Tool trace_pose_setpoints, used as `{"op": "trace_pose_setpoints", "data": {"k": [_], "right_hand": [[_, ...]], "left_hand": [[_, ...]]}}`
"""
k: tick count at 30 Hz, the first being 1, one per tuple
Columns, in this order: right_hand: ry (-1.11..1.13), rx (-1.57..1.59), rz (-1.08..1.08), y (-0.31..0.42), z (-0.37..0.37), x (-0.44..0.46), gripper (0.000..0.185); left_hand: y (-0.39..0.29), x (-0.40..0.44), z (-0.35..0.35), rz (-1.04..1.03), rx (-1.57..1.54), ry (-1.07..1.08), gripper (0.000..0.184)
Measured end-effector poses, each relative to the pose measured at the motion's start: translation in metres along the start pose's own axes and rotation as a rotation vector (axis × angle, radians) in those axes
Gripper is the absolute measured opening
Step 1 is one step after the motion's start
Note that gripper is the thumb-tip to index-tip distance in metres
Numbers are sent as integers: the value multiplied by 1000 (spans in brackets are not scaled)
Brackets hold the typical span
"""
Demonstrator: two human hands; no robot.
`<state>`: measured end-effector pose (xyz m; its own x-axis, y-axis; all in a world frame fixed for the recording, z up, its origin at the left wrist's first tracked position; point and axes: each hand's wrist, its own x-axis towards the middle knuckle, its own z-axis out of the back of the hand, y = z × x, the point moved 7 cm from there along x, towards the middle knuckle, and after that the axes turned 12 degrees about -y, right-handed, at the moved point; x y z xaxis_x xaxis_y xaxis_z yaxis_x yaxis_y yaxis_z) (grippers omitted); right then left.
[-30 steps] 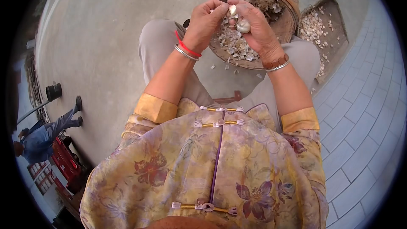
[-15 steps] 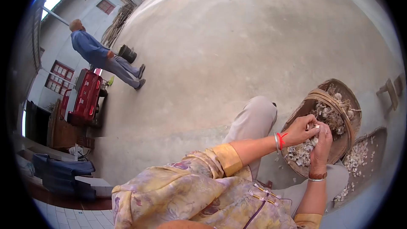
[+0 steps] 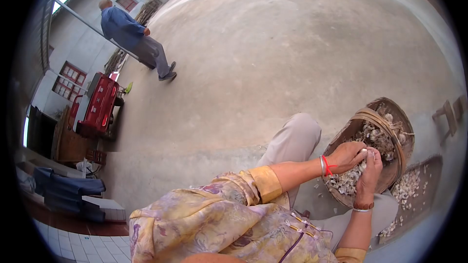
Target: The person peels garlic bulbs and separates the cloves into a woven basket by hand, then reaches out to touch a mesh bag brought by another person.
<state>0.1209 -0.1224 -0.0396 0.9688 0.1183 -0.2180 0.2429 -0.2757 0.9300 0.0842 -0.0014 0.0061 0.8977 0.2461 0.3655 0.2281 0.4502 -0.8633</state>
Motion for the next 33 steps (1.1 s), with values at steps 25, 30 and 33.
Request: {"op": "trace_pose_setpoints", "data": {"k": [25, 30, 33], "right_hand": [[-12, 0, -80, 17, -10, -12, 8], [4, -11, -77, 15, -7, -11, 9], [1, -21, -90, 16, -7, -13, 9]], "left_hand": [[54, -5, -16, 607, -541, -4, 20], [51, -6, -14, 604, -550, -27, 20], [49, -6, -14, 604, -559, -8, 21]]}}
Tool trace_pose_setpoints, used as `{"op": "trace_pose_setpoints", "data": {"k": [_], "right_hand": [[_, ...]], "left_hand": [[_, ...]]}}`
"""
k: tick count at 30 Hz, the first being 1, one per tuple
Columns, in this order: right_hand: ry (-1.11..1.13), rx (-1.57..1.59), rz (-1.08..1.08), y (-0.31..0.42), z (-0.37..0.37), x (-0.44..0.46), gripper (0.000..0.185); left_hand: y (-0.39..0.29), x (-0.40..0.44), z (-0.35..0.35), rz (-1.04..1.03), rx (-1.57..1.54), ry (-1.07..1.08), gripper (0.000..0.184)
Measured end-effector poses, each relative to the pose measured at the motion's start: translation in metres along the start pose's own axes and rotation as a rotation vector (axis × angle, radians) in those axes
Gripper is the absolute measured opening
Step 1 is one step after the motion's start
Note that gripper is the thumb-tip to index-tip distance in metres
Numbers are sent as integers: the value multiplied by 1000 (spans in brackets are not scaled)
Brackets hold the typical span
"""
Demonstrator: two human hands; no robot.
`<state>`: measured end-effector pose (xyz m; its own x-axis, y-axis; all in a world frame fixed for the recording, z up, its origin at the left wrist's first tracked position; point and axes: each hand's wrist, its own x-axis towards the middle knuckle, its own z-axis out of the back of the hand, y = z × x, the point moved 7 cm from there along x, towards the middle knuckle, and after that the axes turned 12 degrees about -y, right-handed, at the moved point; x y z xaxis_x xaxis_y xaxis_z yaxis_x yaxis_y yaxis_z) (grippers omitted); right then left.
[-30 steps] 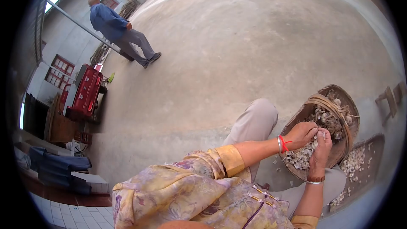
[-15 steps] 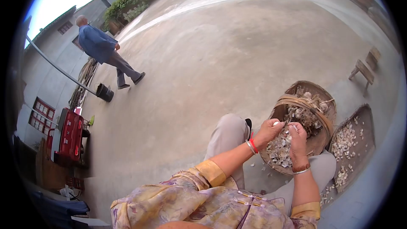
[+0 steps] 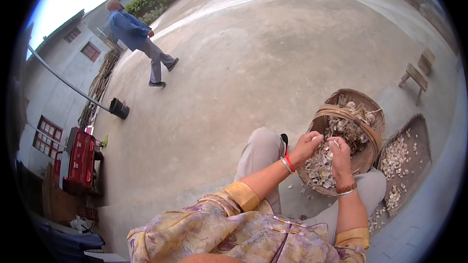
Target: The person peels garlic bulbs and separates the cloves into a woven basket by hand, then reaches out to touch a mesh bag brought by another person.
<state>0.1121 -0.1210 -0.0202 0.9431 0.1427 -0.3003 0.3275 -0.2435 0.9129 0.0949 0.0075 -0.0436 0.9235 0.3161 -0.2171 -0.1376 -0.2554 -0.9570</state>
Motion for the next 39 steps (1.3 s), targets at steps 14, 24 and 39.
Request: {"op": "trace_pose_setpoints", "data": {"k": [14, 24, 39], "right_hand": [[53, -87, 25, -11, -6, 4, 10], [67, -115, -3, -9, -8, 0, 9], [78, -101, 4, -19, -3, 8, 11]], "left_hand": [[2, 0, -1, 105, -14, 13, 23], [6, 3, -2, 14, 5, 71, 32], [-4, -5, -4, 153, 13, 36, 32]]}}
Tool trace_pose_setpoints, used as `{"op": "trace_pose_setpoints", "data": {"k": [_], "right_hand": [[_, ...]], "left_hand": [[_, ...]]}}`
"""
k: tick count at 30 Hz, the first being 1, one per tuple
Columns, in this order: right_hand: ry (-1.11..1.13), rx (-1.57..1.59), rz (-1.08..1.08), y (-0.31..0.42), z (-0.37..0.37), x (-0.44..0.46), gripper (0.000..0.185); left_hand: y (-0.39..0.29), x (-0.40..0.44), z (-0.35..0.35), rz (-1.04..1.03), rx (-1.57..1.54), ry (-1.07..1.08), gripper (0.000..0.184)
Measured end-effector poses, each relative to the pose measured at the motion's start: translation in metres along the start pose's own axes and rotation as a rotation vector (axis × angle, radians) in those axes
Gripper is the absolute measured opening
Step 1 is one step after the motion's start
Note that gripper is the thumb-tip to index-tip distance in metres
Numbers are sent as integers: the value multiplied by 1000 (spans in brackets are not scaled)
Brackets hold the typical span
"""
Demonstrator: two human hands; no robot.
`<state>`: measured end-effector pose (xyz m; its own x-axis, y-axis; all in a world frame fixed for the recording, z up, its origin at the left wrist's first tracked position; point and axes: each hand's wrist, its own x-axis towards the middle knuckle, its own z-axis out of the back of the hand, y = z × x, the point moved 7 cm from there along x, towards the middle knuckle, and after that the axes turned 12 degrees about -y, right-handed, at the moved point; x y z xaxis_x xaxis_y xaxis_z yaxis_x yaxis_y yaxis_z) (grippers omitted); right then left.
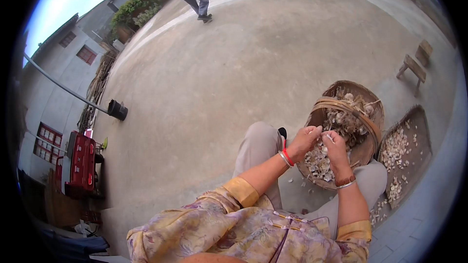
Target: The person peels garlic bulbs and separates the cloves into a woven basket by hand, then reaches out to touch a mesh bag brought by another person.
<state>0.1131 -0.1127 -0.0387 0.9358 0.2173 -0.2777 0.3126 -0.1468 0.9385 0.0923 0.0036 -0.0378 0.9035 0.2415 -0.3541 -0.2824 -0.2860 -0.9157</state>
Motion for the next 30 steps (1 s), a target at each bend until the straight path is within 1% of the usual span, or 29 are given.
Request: {"op": "trace_pose_setpoints", "data": {"k": [1, 3, 4, 5, 6, 7, 8, 9, 11, 12, 14, 17, 22, 24, 25, 27, 28, 29, 30], "right_hand": [[-2, -1, -3, 0, 0, 0, 11], [13, -25, 11, 1, 0, -1, 11], [5, -29, -3, 1, 0, 1, 11], [7, -68, 54, 5, -2, 2, 11], [0, -111, 93, 6, 0, 0, 12], [-12, -104, 81, 3, 2, 2, 13], [-23, -97, 82, 7, 2, -1, 14], [-35, -120, 92, 8, 4, -2, 14], [-36, -100, 69, 7, 5, -2, 15], [-65, -108, 44, 5, 7, -2, 15], [-42, -47, 25, 6, 6, -1, 15], [-33, 24, -37, 7, 4, -3, 14], [-50, 1, -25, 9, 2, -4, 14], [-44, 21, -22, 12, 0, -5, 14], [-48, 20, -26, 10, 1, -4, 14], [-37, 4, -32, 7, 2, -2, 15], [-48, 6, -35, 5, 1, -1, 15], [-23, -109, 34, 9, -4, -2, 16], [-29, -229, 107, 15, 0, -2, 17]], "left_hand": [[-1, 0, 2, 3, -1, 1, 32], [-3, -1, 0, 16, -75, 104, 35], [-2, 0, -2, 98, -274, 194, 36], [2, 1, -4, 196, -480, 281, 38], [-6, -2, -6, 215, -638, 268, 38], [-11, -3, -5, 252, -800, 244, 39], [-16, -2, -8, 338, -1040, 455, 41], [-21, -3, -7, 311, -1127, 557, 46], [-34, -9, -2, 299, -1156, 530, 55], [-34, -10, -2, 338, -1168, 527, 55], [-38, -8, 1, 301, -1223, 499, 64], [-44, -10, 1, 311, -1255, 520, 68], [-47, -12, -1, 309, -1224, 469, 70], [-44, -10, 2, 325, -1167, 341, 73], [-42, -8, 2, 331, -1167, 339, 73], [-27, 2, 11, 338, -1073, 190, 61], [-18, 5, 19, 349, -1070, 194, 61], [-7, 9, 26, 348, -1033, 295, 55], [-4, 13, 18, 366, -992, 422, 52]]}}
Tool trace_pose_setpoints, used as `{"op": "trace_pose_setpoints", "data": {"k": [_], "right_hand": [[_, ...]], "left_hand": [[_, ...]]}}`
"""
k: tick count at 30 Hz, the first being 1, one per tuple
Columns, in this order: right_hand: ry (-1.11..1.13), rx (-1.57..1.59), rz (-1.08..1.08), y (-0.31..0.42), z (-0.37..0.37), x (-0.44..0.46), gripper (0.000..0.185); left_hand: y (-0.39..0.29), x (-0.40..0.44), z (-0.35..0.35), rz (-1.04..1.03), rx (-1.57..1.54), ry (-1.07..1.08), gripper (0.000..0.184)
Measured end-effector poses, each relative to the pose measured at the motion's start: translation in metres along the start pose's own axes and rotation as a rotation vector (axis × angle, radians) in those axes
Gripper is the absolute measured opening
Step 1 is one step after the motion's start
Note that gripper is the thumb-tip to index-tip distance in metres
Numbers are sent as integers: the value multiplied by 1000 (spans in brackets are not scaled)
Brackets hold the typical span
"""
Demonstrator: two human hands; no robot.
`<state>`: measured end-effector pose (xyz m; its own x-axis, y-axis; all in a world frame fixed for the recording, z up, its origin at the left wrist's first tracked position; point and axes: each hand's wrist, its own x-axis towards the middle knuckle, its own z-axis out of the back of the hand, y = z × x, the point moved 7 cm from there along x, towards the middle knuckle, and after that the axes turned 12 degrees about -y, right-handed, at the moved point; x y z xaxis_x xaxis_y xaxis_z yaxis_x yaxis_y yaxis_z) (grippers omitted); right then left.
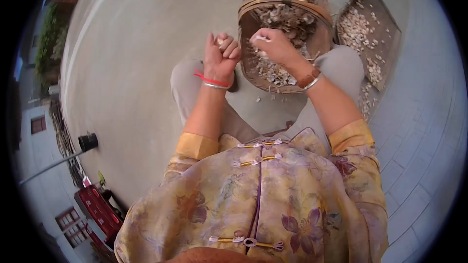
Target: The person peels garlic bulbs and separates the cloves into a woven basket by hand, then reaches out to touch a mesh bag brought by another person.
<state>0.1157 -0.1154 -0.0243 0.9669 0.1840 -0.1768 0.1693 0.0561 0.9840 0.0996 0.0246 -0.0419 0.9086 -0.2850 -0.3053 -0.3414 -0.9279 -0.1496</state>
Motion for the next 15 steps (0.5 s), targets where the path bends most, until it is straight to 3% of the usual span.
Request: {"op": "trace_pose_setpoints", "data": {"k": [1, 2, 6, 7, 9, 15], "right_hand": [[45, -221, 226, 0, -1, 1, 16], [77, -342, 348, 2, -5, -2, 16], [395, -1113, 262, -36, -23, -22, 19], [360, -1110, 246, -39, -21, -24, 19], [582, -1211, 216, -50, -29, -42, 20], [669, -1158, 250, -31, -22, -59, 21]], "left_hand": [[0, 0, 8, -100, 141, -320, 49], [0, 5, 22, -62, 152, -305, 44], [3, 6, 47, -165, 453, -588, 24], [9, 10, 49, -140, 475, -571, 24], [15, 13, 63, -100, 550, -546, 20], [70, 35, 36, 102, 763, -514, 10]]}}
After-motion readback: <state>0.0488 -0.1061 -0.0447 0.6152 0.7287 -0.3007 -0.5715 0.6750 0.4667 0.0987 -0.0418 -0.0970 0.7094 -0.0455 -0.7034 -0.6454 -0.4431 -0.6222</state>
